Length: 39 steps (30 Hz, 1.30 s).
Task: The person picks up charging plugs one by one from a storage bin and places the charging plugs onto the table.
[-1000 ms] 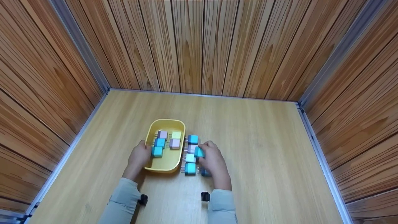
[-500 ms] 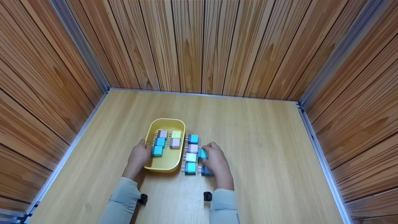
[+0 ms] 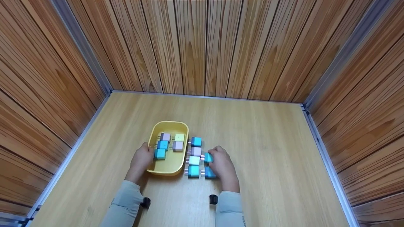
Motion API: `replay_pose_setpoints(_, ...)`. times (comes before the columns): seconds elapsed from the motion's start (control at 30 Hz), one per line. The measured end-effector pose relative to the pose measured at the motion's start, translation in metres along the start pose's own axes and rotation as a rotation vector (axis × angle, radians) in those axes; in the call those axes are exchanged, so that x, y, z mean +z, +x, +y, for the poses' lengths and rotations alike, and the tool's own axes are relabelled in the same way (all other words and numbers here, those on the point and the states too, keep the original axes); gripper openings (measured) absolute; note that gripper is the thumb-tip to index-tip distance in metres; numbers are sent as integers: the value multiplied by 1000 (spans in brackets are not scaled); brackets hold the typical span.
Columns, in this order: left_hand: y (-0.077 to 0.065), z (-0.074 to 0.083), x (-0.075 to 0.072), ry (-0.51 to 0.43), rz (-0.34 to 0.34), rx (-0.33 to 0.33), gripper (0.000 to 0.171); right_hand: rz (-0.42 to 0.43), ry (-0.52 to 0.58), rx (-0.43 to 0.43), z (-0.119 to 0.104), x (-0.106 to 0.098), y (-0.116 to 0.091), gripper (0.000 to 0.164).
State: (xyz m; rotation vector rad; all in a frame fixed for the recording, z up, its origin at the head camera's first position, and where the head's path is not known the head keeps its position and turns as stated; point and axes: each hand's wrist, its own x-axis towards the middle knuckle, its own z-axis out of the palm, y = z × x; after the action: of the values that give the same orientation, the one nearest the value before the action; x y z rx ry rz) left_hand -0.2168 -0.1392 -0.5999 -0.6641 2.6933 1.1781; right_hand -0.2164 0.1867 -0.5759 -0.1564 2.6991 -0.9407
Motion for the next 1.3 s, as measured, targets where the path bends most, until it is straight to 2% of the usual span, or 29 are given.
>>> replay_pose_setpoints(0.33,0,-1,1,-8,0,-4,54,-42,-5,2,7,-1,5,47)
replay_pose_setpoints(0.6,-3,-2,1,22,33,47,53,-77,-39,-24,9,-5,9,46)
replay_pose_setpoints(0.83,-2,-2,1,11,20,23,53,-107,-7,-13,10,-10,11,42)
replay_pose_setpoints(1.3,0,-3,2,17,11,22,49,-123,9,-10,13,-16,13,38)
